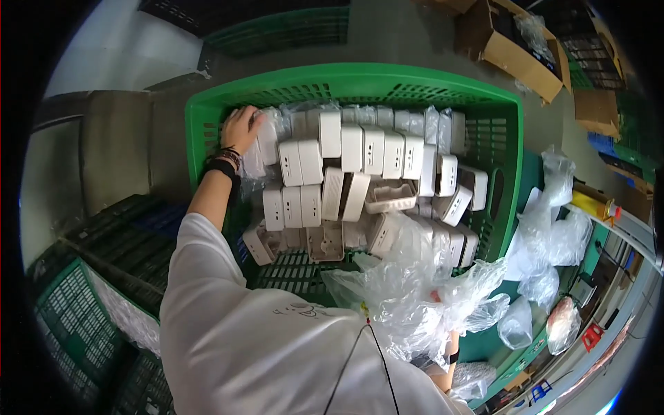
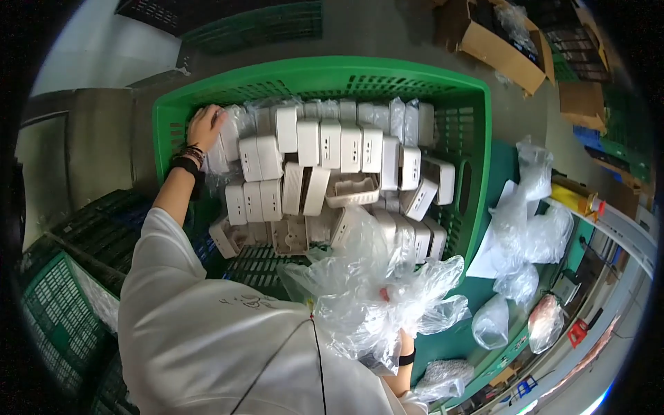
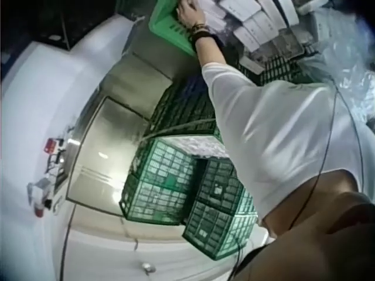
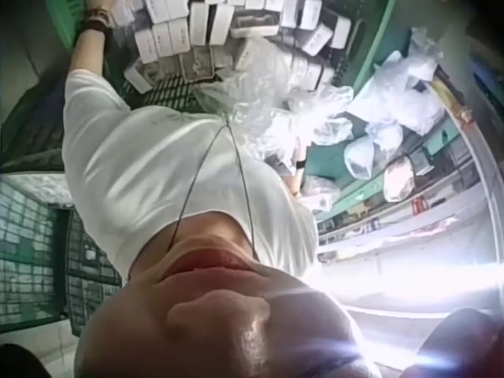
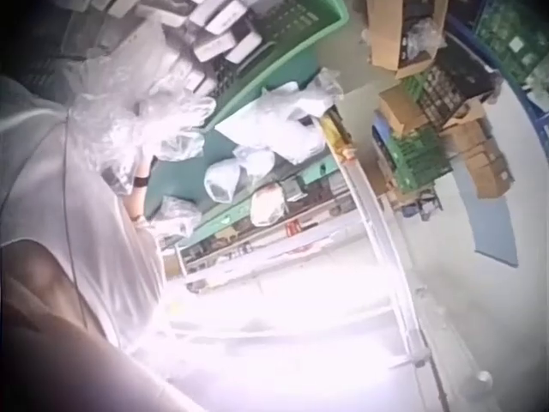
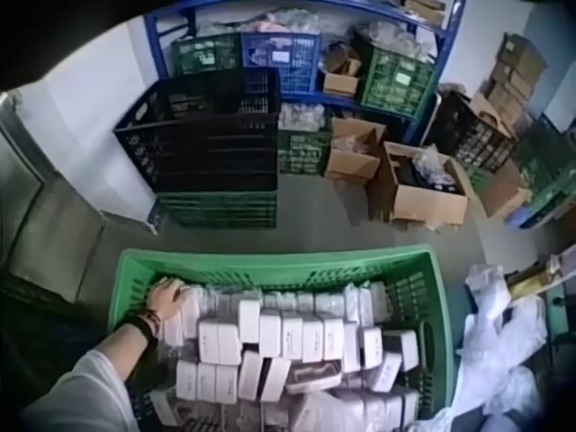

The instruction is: The person removes plastic bags from a green crate, takes out white plastic housings, and places them on the table. They then pick up small white components from a large bag and insert them into the housings by hand.

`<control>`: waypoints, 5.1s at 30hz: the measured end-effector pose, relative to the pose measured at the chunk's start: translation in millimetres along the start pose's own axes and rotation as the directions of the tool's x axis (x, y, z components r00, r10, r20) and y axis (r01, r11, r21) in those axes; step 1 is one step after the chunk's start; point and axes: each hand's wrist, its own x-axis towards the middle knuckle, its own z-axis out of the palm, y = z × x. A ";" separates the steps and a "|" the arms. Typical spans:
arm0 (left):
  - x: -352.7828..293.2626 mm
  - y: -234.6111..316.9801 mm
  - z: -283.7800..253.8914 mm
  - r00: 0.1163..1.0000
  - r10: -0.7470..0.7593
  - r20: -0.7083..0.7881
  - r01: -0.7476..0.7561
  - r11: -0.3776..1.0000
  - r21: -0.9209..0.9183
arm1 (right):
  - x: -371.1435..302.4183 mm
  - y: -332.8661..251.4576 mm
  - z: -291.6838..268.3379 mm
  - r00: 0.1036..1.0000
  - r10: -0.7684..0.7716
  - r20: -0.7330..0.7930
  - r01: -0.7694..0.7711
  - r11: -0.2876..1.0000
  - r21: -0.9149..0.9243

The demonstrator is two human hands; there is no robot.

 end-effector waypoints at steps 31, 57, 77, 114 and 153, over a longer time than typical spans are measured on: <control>-133.0 331.1 -168.7 0.797 0.524 -0.300 -0.564 0.469 -0.680 | -24.9 37.9 -29.9 0.958 -0.280 0.052 0.263 0.799 -0.542; -315.3 761.2 -46.8 -0.106 0.993 0.059 -0.277 0.027 -0.961 | -272.1 78.4 -99.3 0.282 -0.333 -0.900 0.878 0.467 0.102; -423.2 799.2 36.8 -0.557 0.678 0.479 0.283 0.698 -0.658 | -259.2 185.8 -181.4 0.077 -0.099 -0.992 0.776 -0.619 0.122; -340.0 773.2 58.2 -0.519 0.792 -0.321 -0.312 -0.526 -0.791 | -304.1 68.2 -147.1 0.160 -0.080 -0.984 0.867 0.487 0.101; -321.5 792.5 -9.1 -0.155 0.933 -0.325 -0.218 -0.353 -0.910 | -241.2 -1.3 -158.7 0.427 0.003 -0.904 0.881 0.222 0.417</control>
